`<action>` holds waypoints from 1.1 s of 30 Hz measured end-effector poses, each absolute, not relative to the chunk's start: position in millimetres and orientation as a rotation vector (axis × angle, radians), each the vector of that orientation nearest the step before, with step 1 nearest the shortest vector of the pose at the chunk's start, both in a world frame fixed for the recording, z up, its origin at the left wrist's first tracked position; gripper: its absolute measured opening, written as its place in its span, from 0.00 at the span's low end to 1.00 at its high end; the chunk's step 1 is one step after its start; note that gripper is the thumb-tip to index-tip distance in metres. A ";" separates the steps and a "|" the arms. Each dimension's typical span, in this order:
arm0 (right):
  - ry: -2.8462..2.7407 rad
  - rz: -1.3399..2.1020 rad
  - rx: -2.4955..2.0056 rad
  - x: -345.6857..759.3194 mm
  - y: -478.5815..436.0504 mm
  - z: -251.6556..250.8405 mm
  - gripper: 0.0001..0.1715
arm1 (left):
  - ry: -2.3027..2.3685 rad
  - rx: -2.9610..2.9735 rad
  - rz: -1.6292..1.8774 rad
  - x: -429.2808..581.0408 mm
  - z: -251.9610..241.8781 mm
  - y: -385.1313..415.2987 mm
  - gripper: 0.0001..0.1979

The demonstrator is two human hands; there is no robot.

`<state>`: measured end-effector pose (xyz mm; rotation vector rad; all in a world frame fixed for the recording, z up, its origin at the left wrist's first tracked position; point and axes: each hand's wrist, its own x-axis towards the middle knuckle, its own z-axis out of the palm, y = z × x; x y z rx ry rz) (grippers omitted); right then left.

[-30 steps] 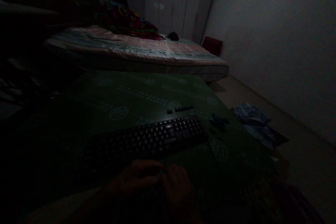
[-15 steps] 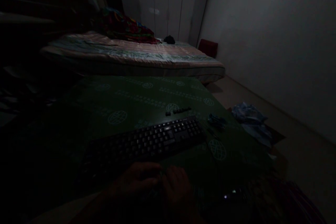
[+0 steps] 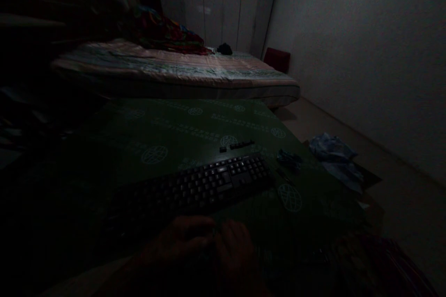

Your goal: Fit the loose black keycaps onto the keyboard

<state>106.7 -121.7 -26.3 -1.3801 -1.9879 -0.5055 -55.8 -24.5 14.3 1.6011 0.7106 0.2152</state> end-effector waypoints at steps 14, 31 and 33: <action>-1.927 -0.580 -1.412 105.3 -123.2 -36.8 0.14 | 0.722 1.574 0.183 -53.9 26.1 -26.3 0.13; -1.886 -0.317 -1.454 108.3 -107.3 -13.9 0.19 | 0.666 1.579 0.150 -58.8 29.5 -26.1 0.10; -1.908 -0.242 -1.462 120.1 -94.9 -2.0 0.19 | 0.655 1.572 0.136 -58.9 33.7 -26.2 0.10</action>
